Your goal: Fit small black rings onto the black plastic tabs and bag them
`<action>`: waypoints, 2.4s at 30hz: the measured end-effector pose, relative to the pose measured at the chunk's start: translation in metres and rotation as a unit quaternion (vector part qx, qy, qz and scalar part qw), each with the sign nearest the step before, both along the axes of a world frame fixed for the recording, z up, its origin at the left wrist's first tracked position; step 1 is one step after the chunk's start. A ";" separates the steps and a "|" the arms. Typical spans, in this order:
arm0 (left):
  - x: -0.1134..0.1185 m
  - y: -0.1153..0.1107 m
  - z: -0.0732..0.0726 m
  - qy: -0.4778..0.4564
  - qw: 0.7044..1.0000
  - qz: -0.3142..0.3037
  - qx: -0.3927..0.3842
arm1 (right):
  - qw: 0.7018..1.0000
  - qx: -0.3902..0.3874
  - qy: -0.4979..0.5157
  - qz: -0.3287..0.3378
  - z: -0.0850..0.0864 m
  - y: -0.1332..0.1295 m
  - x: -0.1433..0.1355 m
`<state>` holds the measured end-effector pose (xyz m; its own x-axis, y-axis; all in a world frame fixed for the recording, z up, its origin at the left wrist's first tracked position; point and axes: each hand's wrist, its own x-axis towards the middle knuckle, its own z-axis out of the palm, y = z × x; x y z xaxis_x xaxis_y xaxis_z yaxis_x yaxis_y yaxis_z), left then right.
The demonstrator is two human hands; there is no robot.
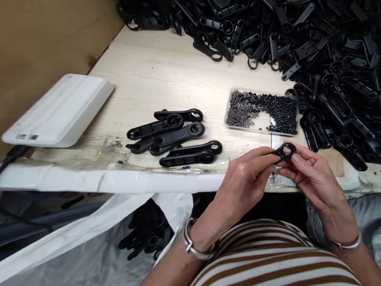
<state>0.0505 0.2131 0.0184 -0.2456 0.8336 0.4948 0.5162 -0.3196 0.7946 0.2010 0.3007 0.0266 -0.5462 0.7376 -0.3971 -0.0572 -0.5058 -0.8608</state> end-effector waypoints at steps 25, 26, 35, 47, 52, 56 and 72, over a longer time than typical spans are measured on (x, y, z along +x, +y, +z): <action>-0.002 -0.002 -0.006 0.076 0.996 -0.036 -0.029 | 0.999 0.037 0.008 -0.015 -0.004 -0.002 -0.003; -0.002 -0.002 -0.005 0.059 0.997 -0.038 -0.029 | 0.999 0.034 0.011 -0.010 -0.005 -0.002 -0.003; -0.002 -0.002 0.001 -0.152 0.973 -0.043 -0.169 | 0.997 0.078 -0.020 -0.004 0.000 0.007 0.005; -0.001 -0.002 -0.003 -0.117 0.973 -0.067 -0.187 | 0.989 0.110 -0.097 0.018 -0.002 0.007 -0.002; 0.002 -0.002 -0.003 -0.065 0.986 -0.038 -0.149 | 0.987 0.117 -0.097 -0.050 -0.006 -0.002 -0.011; 0.003 -0.002 -0.003 -0.086 0.985 -0.027 -0.148 | 0.993 0.081 -0.081 -0.040 -0.005 0.000 -0.013; -0.007 -0.010 0.009 0.036 0.994 -0.033 -0.094 | 0.992 0.097 -0.074 0.018 0.007 0.007 0.001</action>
